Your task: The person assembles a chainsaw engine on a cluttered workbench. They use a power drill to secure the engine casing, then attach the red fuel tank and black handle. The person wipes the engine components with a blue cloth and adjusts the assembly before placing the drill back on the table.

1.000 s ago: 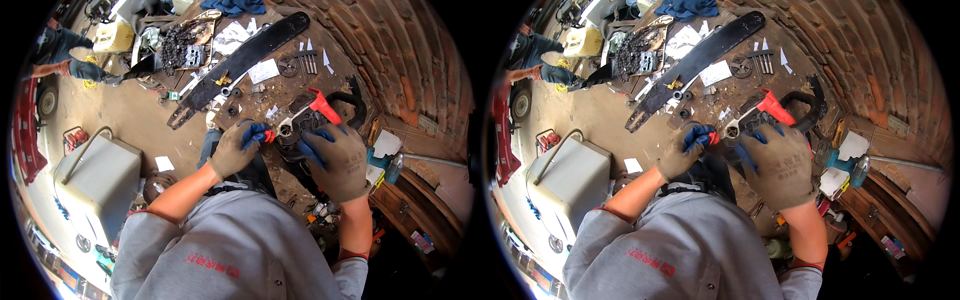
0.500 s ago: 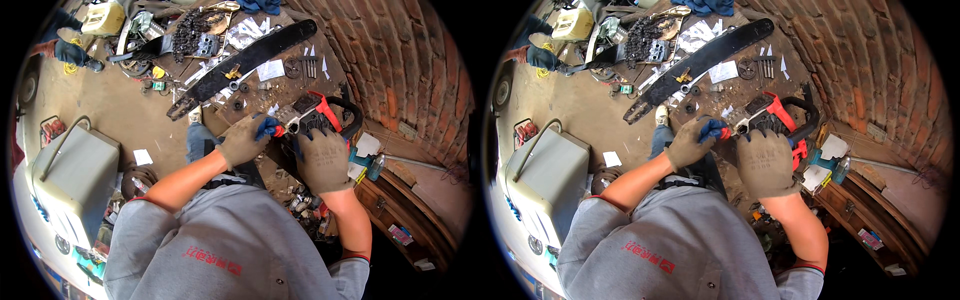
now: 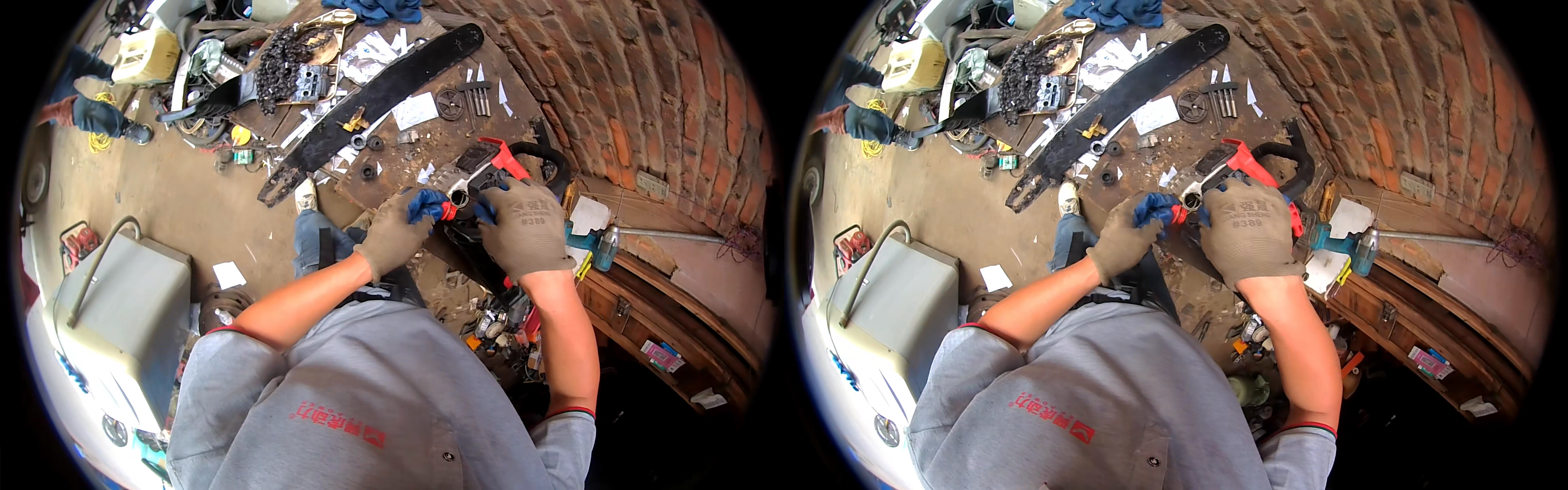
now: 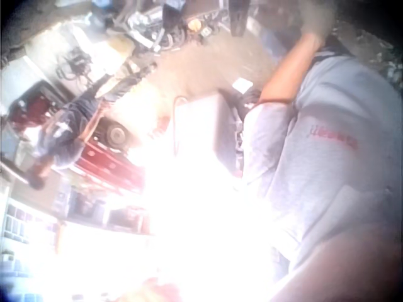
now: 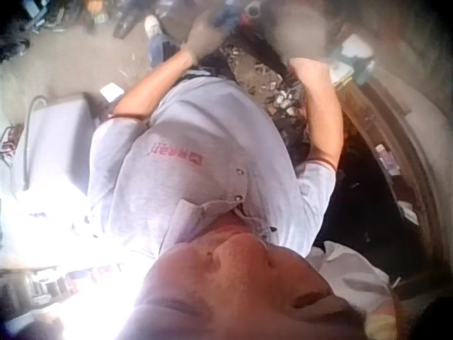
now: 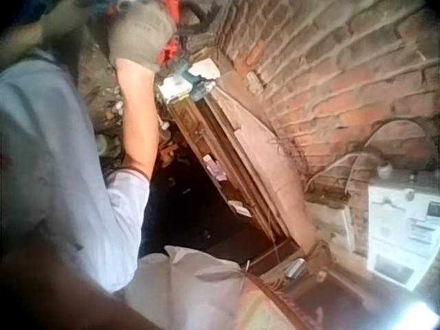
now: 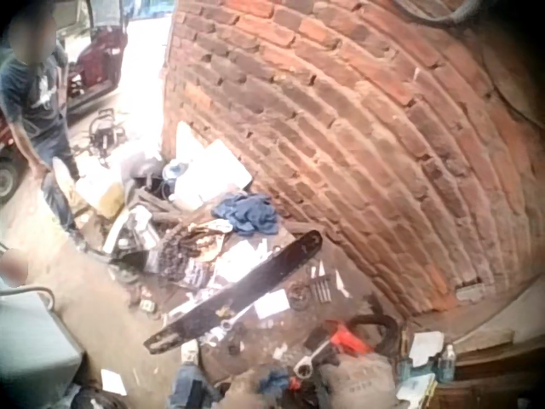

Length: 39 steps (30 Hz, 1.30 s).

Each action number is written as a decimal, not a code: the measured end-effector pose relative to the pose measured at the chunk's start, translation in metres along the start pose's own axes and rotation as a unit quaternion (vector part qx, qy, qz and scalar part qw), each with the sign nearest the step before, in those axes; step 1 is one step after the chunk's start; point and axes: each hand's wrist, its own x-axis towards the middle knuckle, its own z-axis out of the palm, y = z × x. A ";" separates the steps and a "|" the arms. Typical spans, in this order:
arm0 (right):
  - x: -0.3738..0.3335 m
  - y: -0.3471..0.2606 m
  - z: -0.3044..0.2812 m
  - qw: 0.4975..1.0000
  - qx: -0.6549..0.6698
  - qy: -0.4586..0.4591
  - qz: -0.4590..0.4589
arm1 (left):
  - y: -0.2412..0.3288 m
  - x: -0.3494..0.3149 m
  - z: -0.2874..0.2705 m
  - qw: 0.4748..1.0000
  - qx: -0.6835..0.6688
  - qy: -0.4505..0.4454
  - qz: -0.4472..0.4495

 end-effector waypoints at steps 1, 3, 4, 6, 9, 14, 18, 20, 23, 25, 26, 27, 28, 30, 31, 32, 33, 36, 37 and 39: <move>0.001 -0.002 0.001 1.000 -0.004 -0.005 0.004 | -0.005 0.000 0.003 1.000 -0.002 0.013 -0.006; -0.001 -0.005 0.008 0.999 -0.025 0.015 -0.024 | 0.002 0.000 0.003 0.999 -0.032 0.011 -0.009; -0.003 -0.007 0.012 0.998 -0.052 0.023 -0.037 | 0.008 0.000 0.001 0.998 -0.061 -0.002 -0.005; -0.006 -0.014 0.020 0.992 -0.105 0.035 -0.064 | 0.010 -0.002 -0.001 0.997 -0.077 -0.014 0.006; -0.009 -0.019 0.036 0.987 -0.112 0.058 -0.097 | 0.010 -0.004 -0.005 0.999 -0.047 -0.006 0.013; 0.008 -0.014 0.041 0.994 -0.085 0.030 -0.058 | 0.012 -0.014 0.000 0.999 -0.007 0.042 -0.020; 0.039 -0.020 0.014 0.970 -0.023 -0.230 0.076 | 0.005 -0.012 0.000 0.997 -0.076 0.026 -0.014; 0.053 -0.017 0.009 0.966 -0.039 -0.242 0.087 | 0.005 -0.011 -0.003 0.999 -0.003 0.040 0.014; 0.062 -0.007 0.004 0.965 -0.061 -0.242 0.085 | 0.025 -0.013 -0.009 0.999 -0.035 0.008 -0.030; 0.059 -0.002 0.003 0.968 -0.044 -0.231 0.089 | 0.009 -0.010 -0.007 0.996 -0.078 -0.001 -0.038; 0.056 0.002 0.002 0.969 -0.037 -0.225 0.094 | 0.007 -0.009 -0.005 0.994 -0.101 -0.007 -0.040; 0.053 0.006 0.003 0.970 -0.030 -0.223 0.090 | 0.006 -0.009 -0.004 0.991 -0.125 -0.003 -0.044; 0.051 0.008 0.003 0.973 -0.021 -0.214 0.077 | 0.005 -0.009 -0.003 0.988 -0.149 0.002 -0.048; 0.047 0.014 0.003 0.979 -0.003 -0.195 0.053 | 0.005 -0.009 -0.001 0.982 -0.184 0.006 -0.047; 0.046 0.017 0.004 0.980 0.003 -0.196 0.043 | 0.004 -0.008 0.000 0.980 -0.195 0.006 -0.043; 0.046 0.018 0.006 0.980 0.011 -0.198 0.033 | 0.003 -0.008 0.000 0.978 -0.205 0.007 -0.039; 0.046 0.020 0.007 0.980 0.019 -0.199 0.023 | 0.000 -0.007 -0.001 0.983 -0.178 0.003 -0.041; 0.048 0.020 0.003 0.980 0.014 -0.200 0.003 | -0.006 -0.004 -0.005 0.991 -0.124 0.006 -0.044; 0.046 0.024 0.002 0.981 0.013 -0.193 -0.002 | -0.004 -0.006 -0.003 0.991 -0.123 0.015 -0.044; 0.041 0.033 -0.001 0.984 0.010 -0.179 -0.014 | -0.007 -0.007 -0.003 0.993 -0.104 0.017 -0.043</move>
